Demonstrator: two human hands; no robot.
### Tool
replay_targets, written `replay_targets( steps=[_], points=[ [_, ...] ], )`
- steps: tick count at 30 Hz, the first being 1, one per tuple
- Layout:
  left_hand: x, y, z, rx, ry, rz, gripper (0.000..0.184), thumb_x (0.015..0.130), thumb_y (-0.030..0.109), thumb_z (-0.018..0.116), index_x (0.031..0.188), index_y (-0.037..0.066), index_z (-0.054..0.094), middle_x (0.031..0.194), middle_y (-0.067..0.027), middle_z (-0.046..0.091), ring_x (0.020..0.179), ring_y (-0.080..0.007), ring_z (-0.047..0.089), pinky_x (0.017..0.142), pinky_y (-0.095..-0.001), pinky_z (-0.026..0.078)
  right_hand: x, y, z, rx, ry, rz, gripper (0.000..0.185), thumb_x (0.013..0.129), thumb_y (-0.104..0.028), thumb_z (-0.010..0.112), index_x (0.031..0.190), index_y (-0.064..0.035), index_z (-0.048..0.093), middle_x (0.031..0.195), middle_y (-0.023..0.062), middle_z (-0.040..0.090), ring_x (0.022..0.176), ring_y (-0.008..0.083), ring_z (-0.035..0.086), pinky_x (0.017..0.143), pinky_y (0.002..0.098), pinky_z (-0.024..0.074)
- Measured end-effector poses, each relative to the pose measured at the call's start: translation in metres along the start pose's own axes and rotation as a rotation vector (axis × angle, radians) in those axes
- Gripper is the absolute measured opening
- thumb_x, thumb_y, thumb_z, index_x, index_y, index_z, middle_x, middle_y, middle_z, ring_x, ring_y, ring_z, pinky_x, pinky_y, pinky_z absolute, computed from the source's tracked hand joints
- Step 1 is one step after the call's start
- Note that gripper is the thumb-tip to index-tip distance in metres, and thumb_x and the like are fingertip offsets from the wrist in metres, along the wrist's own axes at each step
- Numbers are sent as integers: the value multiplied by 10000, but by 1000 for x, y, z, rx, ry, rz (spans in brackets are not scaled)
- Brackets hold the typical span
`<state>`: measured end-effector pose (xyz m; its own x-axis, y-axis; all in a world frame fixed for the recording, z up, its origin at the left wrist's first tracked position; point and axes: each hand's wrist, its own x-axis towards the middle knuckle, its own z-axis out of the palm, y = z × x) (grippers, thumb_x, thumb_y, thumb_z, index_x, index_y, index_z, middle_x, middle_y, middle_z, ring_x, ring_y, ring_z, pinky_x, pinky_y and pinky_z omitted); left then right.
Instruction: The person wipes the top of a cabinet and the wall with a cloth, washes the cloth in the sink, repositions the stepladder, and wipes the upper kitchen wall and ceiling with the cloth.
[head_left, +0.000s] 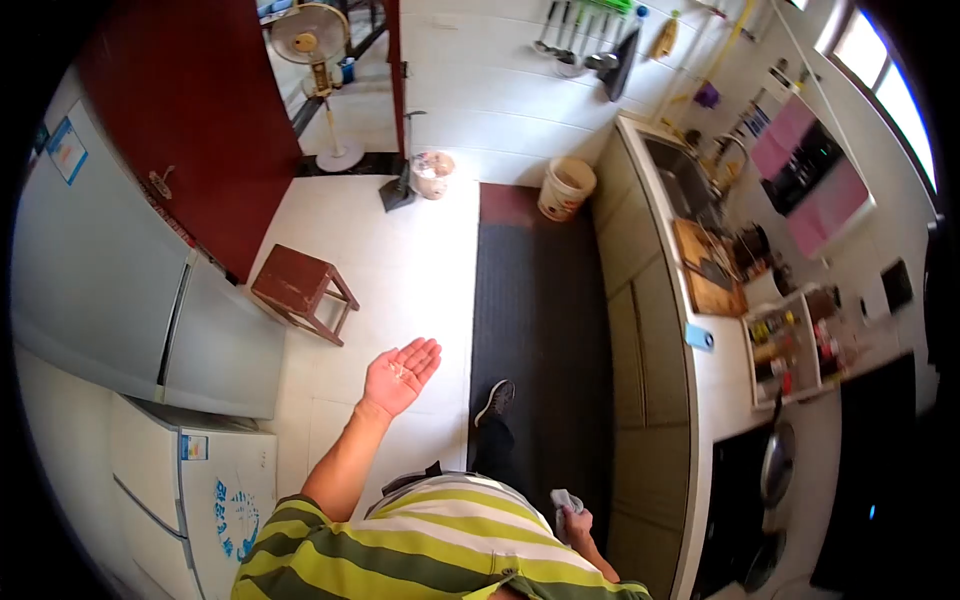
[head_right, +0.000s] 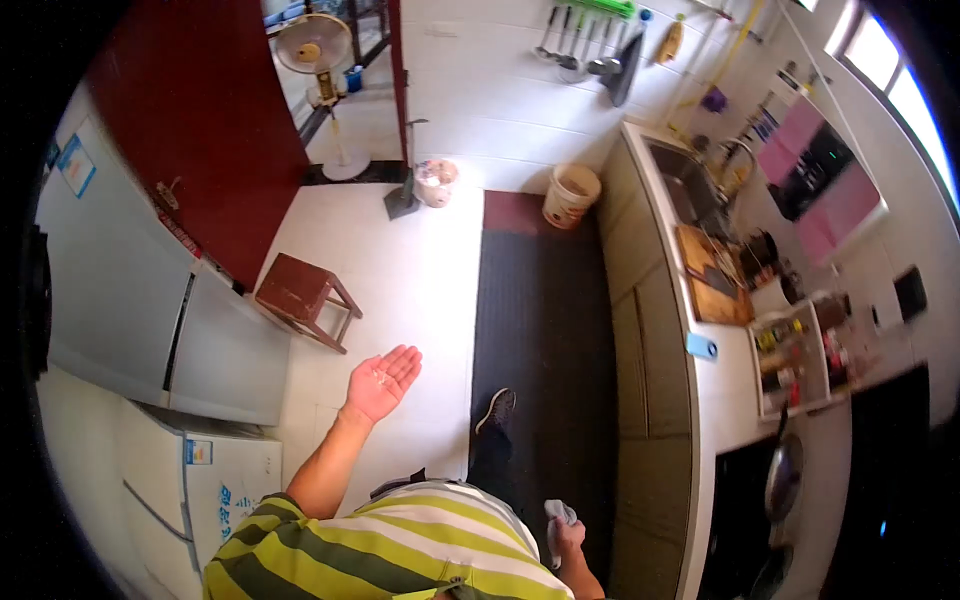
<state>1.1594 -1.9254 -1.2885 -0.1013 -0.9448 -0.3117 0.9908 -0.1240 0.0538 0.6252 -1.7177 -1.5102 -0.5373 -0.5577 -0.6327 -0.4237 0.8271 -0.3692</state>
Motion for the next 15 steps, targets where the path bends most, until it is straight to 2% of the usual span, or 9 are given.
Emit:
replay_targets(
  steps=[5, 6, 8, 9, 10, 12, 13, 14, 15],
  points=[
    [60, 54, -6, -48, 96, 176, 455, 956, 175, 352, 1278, -115, 492, 1374, -286, 495, 1331, -406, 436, 1164, -497, 331, 60, -142, 4, -76, -126, -158, 559, 752, -430, 762, 972, 77, 678, 988, 237, 704, 974, 357, 685, 803, 411, 541],
    [72, 64, 4, -55, 134, 249, 460, 959, 179, 350, 1288, -114, 481, 1376, -287, 491, 1332, -409, 434, 1163, -497, 332, 82, -178, 12, -294, -88, -181, 513, 756, -387, 770, 908, 94, 676, 931, 197, 711, 885, 305, 697, 749, 407, 545],
    [90, 90, 25, -36, 164, 344, 463, 958, 178, 357, 1295, -118, 473, 1385, -289, 480, 1337, -405, 429, 1166, -495, 329, 88, -269, 8, -13, -208, -64, 472, 753, -361, 784, 880, 82, 682, 877, 157, 707, 807, 289, 694, 716, 399, 544],
    [106, 103, 36, -52, 162, 405, 462, 955, 169, 362, 1299, -120, 467, 1393, -288, 471, 1341, -400, 425, 1168, -494, 327, 142, -290, 30, -296, -144, -139, 452, 753, -339, 794, 912, 70, 685, 864, 153, 707, 786, 301, 696, 704, 383, 546],
    [119, 116, 44, -76, 170, 460, 461, 952, 160, 366, 1304, -122, 462, 1402, -286, 463, 1345, -394, 421, 1170, -492, 325, 178, -315, 46, -48, -283, -188, 597, 716, -422, 808, 1017, 74, 670, 993, 205, 705, 898, 328, 701, 767, 387, 553],
    [138, 132, 64, -120, 198, 517, 461, 952, 149, 374, 1312, -127, 455, 1416, -283, 450, 1353, -387, 413, 1173, -488, 325, 191, -422, 39, -342, -205, -248, 925, 621, -621, 798, 1181, 87, 593, 1188, 233, 643, 1111, 331, 632, 904, 412, 521],
    [151, 142, 69, -124, 146, 543, 462, 955, 150, 380, 1318, -127, 450, 1422, -281, 445, 1357, -386, 409, 1174, -488, 323, 221, -456, 61, -340, -57, -416, 638, 705, -487, 785, 1020, 51, 650, 975, 217, 702, 915, 334, 694, 734, 427, 556],
    [165, 153, 71, -127, 92, 565, 464, 957, 152, 386, 1323, -126, 446, 1427, -280, 440, 1361, -385, 406, 1176, -488, 320, 223, -515, 58, -273, -180, -375, 962, 625, -660, 774, 1195, 93, 592, 1190, 249, 641, 1120, 336, 628, 925, 416, 503],
    [181, 163, 73, -148, 90, 567, 472, 959, 156, 395, 1336, -125, 438, 1443, -271, 429, 1367, -380, 400, 1183, -488, 306, 229, -566, 64, -253, -144, -492, 588, 714, -448, 776, 1057, 17, 664, 1007, 229, 699, 926, 361, 687, 769, 433, 550]
  ],
)
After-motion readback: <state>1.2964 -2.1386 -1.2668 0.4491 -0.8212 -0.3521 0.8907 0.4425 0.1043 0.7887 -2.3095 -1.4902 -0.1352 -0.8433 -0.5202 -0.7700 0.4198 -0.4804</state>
